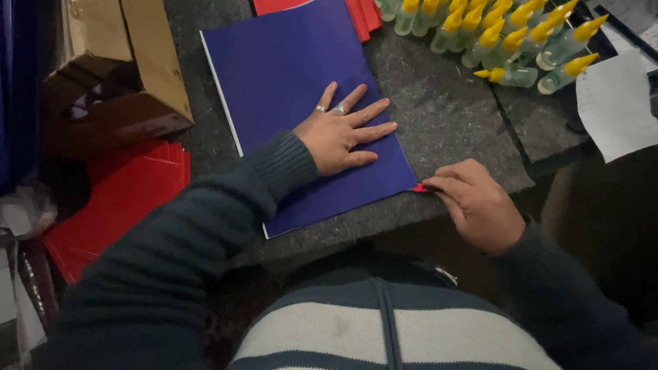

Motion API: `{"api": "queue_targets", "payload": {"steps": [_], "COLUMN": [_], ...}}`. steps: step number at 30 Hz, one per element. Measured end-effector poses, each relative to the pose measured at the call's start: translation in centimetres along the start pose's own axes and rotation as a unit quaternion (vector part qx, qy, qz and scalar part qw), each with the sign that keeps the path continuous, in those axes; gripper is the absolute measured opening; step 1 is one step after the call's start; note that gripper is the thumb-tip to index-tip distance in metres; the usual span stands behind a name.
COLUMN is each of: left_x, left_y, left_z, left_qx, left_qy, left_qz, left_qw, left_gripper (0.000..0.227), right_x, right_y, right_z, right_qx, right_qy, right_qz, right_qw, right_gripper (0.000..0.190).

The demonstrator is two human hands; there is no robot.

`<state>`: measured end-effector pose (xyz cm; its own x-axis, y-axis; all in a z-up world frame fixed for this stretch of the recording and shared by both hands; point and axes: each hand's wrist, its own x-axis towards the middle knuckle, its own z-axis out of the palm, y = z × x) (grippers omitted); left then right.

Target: Assembling, trimming, and gluing blue folders at a workstation.

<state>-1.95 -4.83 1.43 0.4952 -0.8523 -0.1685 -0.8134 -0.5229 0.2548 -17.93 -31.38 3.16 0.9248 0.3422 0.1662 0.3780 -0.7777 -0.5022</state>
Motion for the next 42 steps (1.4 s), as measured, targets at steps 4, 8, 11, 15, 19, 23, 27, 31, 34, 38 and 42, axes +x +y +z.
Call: {"api": "queue_targets", "payload": {"steps": [4,8,11,15,19,23,27,31,34,38,42], "left_x": [-0.2,0.0,-0.1,-0.4,-0.3,0.0,-0.2,-0.1,0.2,0.0,-0.1], "left_y": [0.1,-0.1,0.0,0.1,-0.1,-0.2,-0.2,-0.1,-0.2,0.0,-0.1], "left_z": [-0.1,0.3,0.1,0.2,0.3,0.6,0.6,0.4,0.7,0.6,0.6], "left_qx": [0.003,0.005,0.004,0.004,0.001,0.009,0.012,0.010,0.011,0.003,0.003], "left_qy": [0.005,0.012,0.011,0.024,0.021,0.029,0.031,0.022,0.019,0.014,0.020], "left_qz": [0.002,0.004,0.005,0.007,0.007,0.013,0.013,0.002,0.003,-0.004,0.000], "left_qw": [1.000,1.000,1.000,1.000,1.000,0.999,0.999,1.000,1.000,1.000,1.000], "left_gripper": [0.063,0.062,0.062,0.062,0.061,0.061,0.061,0.062,0.060,0.061,0.060], "right_x": [0.0,0.0,0.0,0.2,0.5,0.8,1.3,2.1,2.8,3.4,3.9], "right_y": [-0.8,-1.5,-1.9,-3.2,-4.2,-4.8,-6.0,-7.4,-8.7,-10.1,-11.1], "right_z": [0.5,0.9,1.3,1.6,2.3,3.1,4.1,4.7,5.1,5.8,6.7], "right_qx": [0.003,0.003,-0.005,0.015,0.024,0.017,0.048,0.045,0.059,0.076,0.076], "right_qy": [0.007,0.016,0.005,0.027,0.035,0.021,0.027,0.013,-0.007,-0.019,-0.049], "right_qz": [-0.005,-0.020,-0.018,-0.035,-0.049,-0.075,-0.112,-0.133,-0.154,-0.168,-0.175], "right_qw": [1.000,1.000,1.000,0.999,0.998,0.997,0.992,0.990,0.986,0.983,0.980], "right_gripper": [0.025,0.026,0.026,0.025,0.023,0.027,0.030,0.028,0.028,0.028,0.027]}}
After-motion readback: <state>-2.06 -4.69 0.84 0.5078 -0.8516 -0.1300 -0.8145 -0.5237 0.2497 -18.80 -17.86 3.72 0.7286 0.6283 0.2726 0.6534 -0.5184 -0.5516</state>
